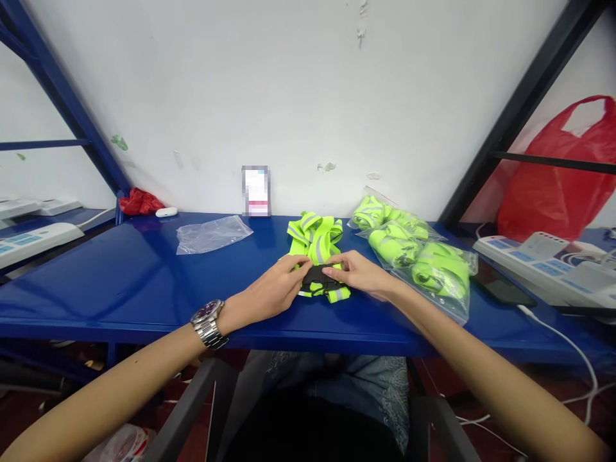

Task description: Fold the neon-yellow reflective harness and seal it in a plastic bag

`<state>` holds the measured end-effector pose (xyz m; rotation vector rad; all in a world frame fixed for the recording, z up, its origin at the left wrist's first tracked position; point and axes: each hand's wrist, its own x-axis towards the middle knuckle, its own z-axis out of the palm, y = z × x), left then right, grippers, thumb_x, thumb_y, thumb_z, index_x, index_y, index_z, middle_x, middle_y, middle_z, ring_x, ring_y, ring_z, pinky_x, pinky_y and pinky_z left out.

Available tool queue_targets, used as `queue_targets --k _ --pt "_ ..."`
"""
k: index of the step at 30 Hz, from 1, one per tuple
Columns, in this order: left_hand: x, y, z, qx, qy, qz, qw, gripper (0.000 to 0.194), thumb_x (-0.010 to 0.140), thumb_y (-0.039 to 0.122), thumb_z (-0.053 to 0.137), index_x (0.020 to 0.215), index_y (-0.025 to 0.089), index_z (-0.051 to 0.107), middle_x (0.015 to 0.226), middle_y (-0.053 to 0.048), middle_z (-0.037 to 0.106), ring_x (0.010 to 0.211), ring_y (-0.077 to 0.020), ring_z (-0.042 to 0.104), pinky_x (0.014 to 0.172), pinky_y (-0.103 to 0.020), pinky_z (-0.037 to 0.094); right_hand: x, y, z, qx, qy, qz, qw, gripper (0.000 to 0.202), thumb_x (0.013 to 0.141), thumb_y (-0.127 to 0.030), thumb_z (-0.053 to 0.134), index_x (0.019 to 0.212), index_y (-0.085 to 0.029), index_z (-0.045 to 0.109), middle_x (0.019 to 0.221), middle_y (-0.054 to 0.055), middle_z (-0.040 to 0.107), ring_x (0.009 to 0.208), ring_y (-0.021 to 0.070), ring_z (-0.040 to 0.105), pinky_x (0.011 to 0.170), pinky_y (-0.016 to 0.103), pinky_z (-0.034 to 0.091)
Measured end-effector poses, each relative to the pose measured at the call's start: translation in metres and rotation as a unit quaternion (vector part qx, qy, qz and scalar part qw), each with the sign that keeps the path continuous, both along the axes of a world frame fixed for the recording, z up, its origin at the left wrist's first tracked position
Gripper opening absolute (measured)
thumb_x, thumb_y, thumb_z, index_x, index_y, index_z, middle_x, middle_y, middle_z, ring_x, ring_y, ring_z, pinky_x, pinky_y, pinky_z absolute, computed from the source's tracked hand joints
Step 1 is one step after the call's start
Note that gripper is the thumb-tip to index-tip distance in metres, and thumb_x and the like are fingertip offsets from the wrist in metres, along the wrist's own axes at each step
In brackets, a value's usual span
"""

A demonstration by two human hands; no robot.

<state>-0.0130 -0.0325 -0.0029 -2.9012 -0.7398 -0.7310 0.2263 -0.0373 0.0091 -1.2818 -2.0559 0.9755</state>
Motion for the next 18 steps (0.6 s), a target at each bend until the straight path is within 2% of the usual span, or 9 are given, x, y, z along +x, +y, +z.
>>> queue_targets --k 3,6,9,11,14,16,18 --pt "-0.006 -0.003 0.005 -0.001 0.067 -0.035 0.997 0.047 0.1 0.03 0.043 0.143 0.012 0.041 0.137 -0.019 0.051 0.127 -0.0279 0.05 0.104 -0.045 0.046 -0.005 -0.003 0.0 0.059 -0.077 -0.079 0.992 0.027 0.087 -0.041 0.059 0.092 -0.016 0.069 0.065 0.0 0.058 0.057 0.0141 0.05 0.057 0.026 0.035" --pt "-0.007 0.0 0.008 0.018 0.093 -0.052 0.994 0.051 0.098 0.039 0.048 0.142 0.013 0.041 0.136 -0.019 0.053 0.128 -0.0294 0.05 0.106 -0.046 0.044 -0.007 -0.009 -0.002 0.162 -0.14 -0.115 0.97 0.021 0.088 -0.038 0.06 0.092 -0.018 0.066 0.076 0.004 0.064 0.07 0.0185 0.058 0.064 0.029 0.042" --pt "-0.003 0.006 0.005 0.028 0.1 -0.055 0.993 0.041 0.1 0.029 0.045 0.137 0.012 0.043 0.129 -0.018 0.057 0.123 -0.0276 0.054 0.102 -0.044 0.046 0.001 -0.016 -0.009 0.253 -0.133 -0.064 0.956 0.021 0.094 -0.035 0.053 0.092 -0.019 0.066 0.091 0.008 0.067 0.087 0.021 0.061 0.078 0.033 0.047" --pt "-0.002 0.011 0.004 0.012 0.103 -0.048 0.993 0.038 0.1 0.026 0.043 0.136 0.012 0.043 0.123 -0.017 0.06 0.116 -0.0263 0.057 0.097 -0.042 0.048 0.009 -0.02 -0.012 0.269 -0.118 0.0 0.956 0.025 0.095 -0.037 0.052 0.104 -0.019 0.067 0.1 0.009 0.069 0.096 0.022 0.062 0.087 0.036 0.048" --pt "-0.003 0.015 0.006 -0.038 0.084 -0.041 0.995 0.037 0.102 0.027 0.041 0.136 0.014 0.043 0.121 -0.015 0.061 0.112 -0.0246 0.059 0.093 -0.039 0.048 0.019 -0.026 -0.013 0.271 -0.129 0.054 0.952 0.049 0.087 -0.047 0.063 0.129 -0.021 0.058 0.119 0.012 0.065 0.113 0.0265 0.058 0.095 0.041 0.047" --pt "-0.005 0.015 0.011 -0.086 0.058 -0.039 0.994 0.033 0.103 0.033 0.038 0.13 0.017 0.048 0.116 -0.012 0.064 0.105 -0.0224 0.061 0.088 -0.036 0.048 0.02 -0.027 -0.011 0.273 -0.128 0.055 0.952 0.047 0.089 -0.047 0.06 0.129 -0.021 0.057 0.118 0.012 0.065 0.112 0.0267 0.057 0.093 0.041 0.047" --pt "-0.008 0.014 0.014 -0.15 0.029 -0.025 0.988 0.032 0.103 0.039 0.034 0.116 0.017 0.054 0.096 -0.006 0.066 0.084 -0.0178 0.062 0.074 -0.03 0.048 0.014 -0.025 -0.007 0.254 -0.114 0.037 0.96 0.034 0.095 -0.043 0.05 0.114 -0.019 0.063 0.1 0.009 0.069 0.094 0.0234 0.061 0.082 0.036 0.048"
